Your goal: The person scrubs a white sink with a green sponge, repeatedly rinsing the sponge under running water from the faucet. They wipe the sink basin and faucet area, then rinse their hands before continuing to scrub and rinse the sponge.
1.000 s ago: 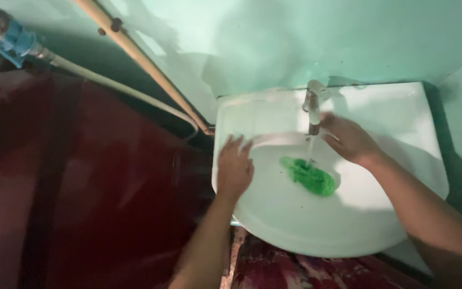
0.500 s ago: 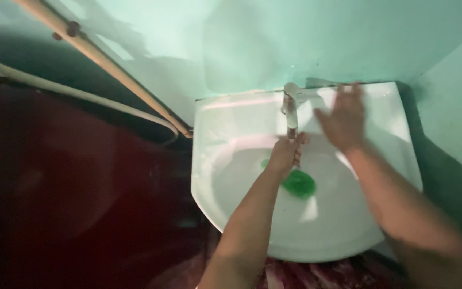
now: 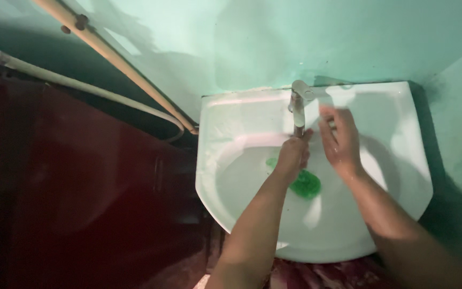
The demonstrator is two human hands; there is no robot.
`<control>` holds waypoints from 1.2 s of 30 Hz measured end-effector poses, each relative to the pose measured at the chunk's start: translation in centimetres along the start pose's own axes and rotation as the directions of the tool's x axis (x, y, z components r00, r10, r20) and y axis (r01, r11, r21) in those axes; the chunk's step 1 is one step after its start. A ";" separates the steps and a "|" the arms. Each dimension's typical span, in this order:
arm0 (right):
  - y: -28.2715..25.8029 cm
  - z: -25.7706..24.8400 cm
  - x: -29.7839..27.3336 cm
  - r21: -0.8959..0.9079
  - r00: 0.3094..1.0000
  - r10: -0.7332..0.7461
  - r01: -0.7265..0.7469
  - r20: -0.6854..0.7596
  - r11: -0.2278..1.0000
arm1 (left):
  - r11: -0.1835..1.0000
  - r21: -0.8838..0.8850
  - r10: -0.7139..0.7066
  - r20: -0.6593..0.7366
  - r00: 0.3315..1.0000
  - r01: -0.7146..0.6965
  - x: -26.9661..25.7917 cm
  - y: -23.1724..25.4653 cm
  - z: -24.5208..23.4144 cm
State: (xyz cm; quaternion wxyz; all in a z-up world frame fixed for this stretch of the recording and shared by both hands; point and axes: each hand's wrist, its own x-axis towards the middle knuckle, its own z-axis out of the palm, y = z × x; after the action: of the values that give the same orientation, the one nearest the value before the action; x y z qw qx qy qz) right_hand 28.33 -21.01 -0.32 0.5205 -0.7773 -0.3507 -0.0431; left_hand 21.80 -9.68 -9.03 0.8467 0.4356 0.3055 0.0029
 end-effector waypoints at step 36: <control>9.0 9.4 -5.7 0.671 0.425 0.685 -0.731 0.591 -0.125 | 0.878 -0.476 -0.130 -0.145 0.981 0.046 0.4 -2.4 -5.5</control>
State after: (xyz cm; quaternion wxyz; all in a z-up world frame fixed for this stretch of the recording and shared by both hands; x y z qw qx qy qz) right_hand 26.61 -17.88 -14.08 0.7675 -0.4296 0.1504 0.4514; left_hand 18.64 -6.96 -13.37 0.8966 0.2011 0.3873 0.0757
